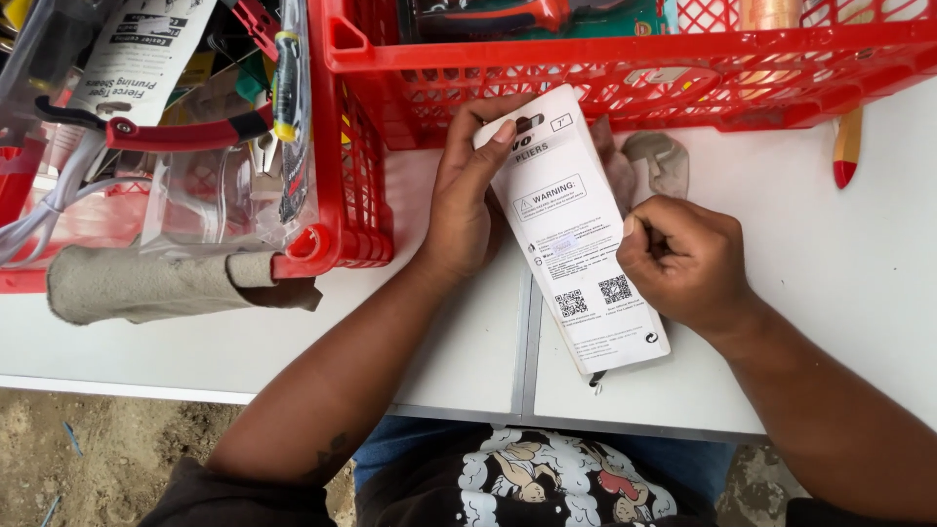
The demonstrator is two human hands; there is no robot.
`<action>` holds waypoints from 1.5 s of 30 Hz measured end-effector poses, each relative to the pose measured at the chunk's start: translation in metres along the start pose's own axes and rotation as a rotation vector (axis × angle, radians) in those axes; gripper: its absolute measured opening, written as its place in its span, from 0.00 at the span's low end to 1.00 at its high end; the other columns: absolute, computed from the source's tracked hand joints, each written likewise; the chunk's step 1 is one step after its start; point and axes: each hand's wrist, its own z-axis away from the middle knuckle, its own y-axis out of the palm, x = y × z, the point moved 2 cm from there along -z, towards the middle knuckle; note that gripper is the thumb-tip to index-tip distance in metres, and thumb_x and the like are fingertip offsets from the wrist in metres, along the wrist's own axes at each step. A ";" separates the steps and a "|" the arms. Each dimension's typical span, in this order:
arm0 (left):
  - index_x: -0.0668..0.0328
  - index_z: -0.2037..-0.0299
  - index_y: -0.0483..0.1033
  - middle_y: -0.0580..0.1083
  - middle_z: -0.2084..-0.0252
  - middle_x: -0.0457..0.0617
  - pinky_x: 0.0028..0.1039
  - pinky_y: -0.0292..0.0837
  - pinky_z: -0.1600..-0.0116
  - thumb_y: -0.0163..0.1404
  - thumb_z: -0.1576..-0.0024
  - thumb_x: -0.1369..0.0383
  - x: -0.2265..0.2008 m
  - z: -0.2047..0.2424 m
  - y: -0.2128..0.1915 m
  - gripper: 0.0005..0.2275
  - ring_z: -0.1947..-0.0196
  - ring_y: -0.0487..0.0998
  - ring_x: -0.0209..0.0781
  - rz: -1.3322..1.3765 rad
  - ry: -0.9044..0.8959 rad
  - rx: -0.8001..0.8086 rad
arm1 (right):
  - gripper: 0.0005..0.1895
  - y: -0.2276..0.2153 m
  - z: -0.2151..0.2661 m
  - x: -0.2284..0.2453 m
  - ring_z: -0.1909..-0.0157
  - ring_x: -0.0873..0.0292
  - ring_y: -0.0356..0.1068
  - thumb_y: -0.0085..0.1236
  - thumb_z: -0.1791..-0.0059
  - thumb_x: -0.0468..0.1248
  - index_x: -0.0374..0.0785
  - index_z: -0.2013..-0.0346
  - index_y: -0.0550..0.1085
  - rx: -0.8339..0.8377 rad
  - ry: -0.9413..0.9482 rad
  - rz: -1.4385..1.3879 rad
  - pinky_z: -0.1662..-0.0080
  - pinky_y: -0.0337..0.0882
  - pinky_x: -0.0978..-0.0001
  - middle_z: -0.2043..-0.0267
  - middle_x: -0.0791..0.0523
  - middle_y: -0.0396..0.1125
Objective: The person picks up a pair of pliers in a plastic package, wipes the package with a cloth, and places it into a red basket before handling other packaged items.
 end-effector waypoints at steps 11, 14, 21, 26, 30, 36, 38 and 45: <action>0.49 0.44 0.51 0.71 0.50 0.50 0.40 0.91 0.65 0.57 0.46 0.73 -0.038 0.000 0.000 0.27 0.53 0.82 0.46 -0.428 -0.246 0.339 | 0.14 -0.002 0.000 -0.012 0.76 0.62 0.48 0.50 0.44 0.31 0.34 0.75 0.66 0.093 -0.028 0.006 0.70 0.54 0.68 0.79 0.58 0.54; 0.51 0.45 0.52 0.65 0.48 0.50 0.31 0.87 0.68 0.56 0.48 0.79 -0.044 0.000 0.002 0.27 0.51 0.75 0.41 -0.514 -0.175 0.370 | 0.12 -0.001 0.001 -0.013 0.76 0.61 0.50 0.51 0.45 0.28 0.33 0.74 0.67 0.066 -0.061 0.048 0.69 0.56 0.68 0.78 0.56 0.56; 0.53 0.44 0.52 0.62 0.53 0.50 0.28 0.80 0.75 0.47 0.51 0.80 -0.047 0.002 0.008 0.26 0.58 0.71 0.40 -0.490 -0.188 0.401 | 0.12 -0.003 0.001 -0.016 0.75 0.61 0.52 0.54 0.46 0.27 0.34 0.74 0.66 0.116 -0.066 0.111 0.68 0.58 0.67 0.77 0.56 0.58; 0.53 0.43 0.52 0.62 0.52 0.49 0.29 0.80 0.75 0.44 0.51 0.81 -0.043 0.002 0.006 0.26 0.57 0.72 0.40 -0.516 -0.170 0.403 | 0.11 -0.003 0.002 -0.018 0.75 0.59 0.53 0.56 0.47 0.25 0.33 0.73 0.67 0.112 -0.134 0.195 0.68 0.59 0.66 0.77 0.56 0.58; 0.54 0.37 0.57 0.69 0.45 0.49 0.23 0.71 0.59 0.42 0.52 0.80 -0.041 0.002 0.004 0.29 0.54 0.74 0.37 -0.576 -0.047 0.364 | 0.11 -0.002 0.000 -0.017 0.74 0.59 0.55 0.56 0.46 0.24 0.32 0.72 0.67 0.112 -0.186 0.229 0.69 0.59 0.66 0.76 0.55 0.59; 0.52 0.37 0.64 0.72 0.51 0.47 0.20 0.67 0.65 0.43 0.54 0.81 -0.043 0.002 0.004 0.30 0.63 0.73 0.32 -0.608 -0.030 0.350 | 0.11 -0.004 -0.001 -0.018 0.74 0.58 0.55 0.55 0.47 0.23 0.31 0.72 0.68 0.120 -0.234 0.216 0.69 0.60 0.66 0.75 0.54 0.60; 0.53 0.39 0.65 0.71 0.54 0.46 0.21 0.65 0.67 0.43 0.53 0.82 -0.038 0.001 0.001 0.28 0.65 0.71 0.31 -0.556 -0.035 0.359 | 0.10 -0.004 0.000 -0.016 0.74 0.58 0.55 0.55 0.46 0.23 0.30 0.73 0.69 0.125 -0.255 0.212 0.70 0.60 0.66 0.76 0.54 0.60; 0.53 0.49 0.67 0.71 0.33 0.52 0.22 0.69 0.71 0.44 0.54 0.87 -0.024 -0.006 -0.009 0.23 0.59 0.78 0.35 -0.400 -0.039 0.337 | 0.09 -0.003 0.004 -0.020 0.74 0.58 0.54 0.53 0.43 0.27 0.30 0.69 0.70 0.168 -0.171 0.159 0.69 0.58 0.65 0.74 0.54 0.60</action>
